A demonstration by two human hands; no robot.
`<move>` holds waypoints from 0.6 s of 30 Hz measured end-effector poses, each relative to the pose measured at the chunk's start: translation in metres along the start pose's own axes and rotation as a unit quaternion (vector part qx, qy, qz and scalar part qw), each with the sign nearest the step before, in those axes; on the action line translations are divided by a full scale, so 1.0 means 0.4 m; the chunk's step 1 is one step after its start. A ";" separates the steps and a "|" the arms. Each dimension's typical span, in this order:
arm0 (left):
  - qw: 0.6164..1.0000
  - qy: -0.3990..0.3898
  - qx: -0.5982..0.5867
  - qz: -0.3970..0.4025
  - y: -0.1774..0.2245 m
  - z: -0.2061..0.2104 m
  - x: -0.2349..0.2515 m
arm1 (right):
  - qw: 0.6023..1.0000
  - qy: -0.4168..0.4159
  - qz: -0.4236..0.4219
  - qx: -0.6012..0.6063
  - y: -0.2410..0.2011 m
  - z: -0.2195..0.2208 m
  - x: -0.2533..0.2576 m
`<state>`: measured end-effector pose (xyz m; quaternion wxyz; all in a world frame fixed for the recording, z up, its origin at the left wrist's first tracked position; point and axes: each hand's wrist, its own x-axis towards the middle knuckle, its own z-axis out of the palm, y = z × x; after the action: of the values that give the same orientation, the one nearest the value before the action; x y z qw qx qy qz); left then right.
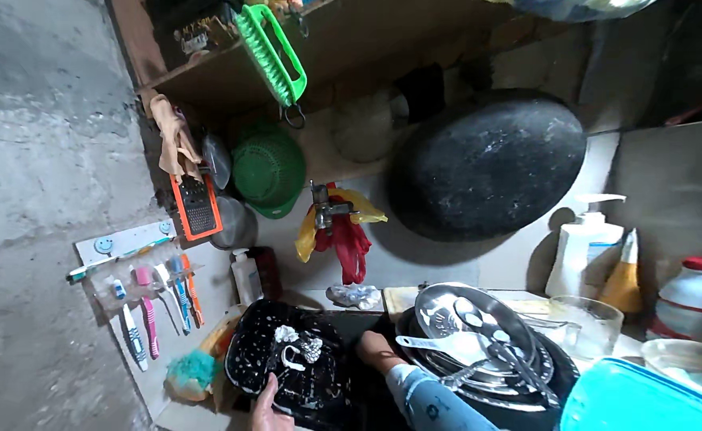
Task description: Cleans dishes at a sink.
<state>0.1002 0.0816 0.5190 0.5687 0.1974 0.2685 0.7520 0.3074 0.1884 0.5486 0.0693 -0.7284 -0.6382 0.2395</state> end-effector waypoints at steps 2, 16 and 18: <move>1.000 0.004 0.002 -0.007 0.001 0.002 -0.001 | 0.994 0.078 -0.031 0.064 0.002 0.000 0.020; 0.999 -0.018 0.040 -0.030 0.003 -0.002 -0.013 | 0.934 0.082 -0.337 0.079 -0.234 0.002 -0.135; 0.998 -0.016 0.049 -0.037 0.008 0.003 -0.018 | 0.938 0.085 -0.329 0.066 -0.261 -0.013 -0.128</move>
<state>0.1005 0.0744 0.5222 0.5900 0.2267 0.3027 0.7133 0.2123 0.1586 0.6088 0.2461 -0.4888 -0.8169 0.1821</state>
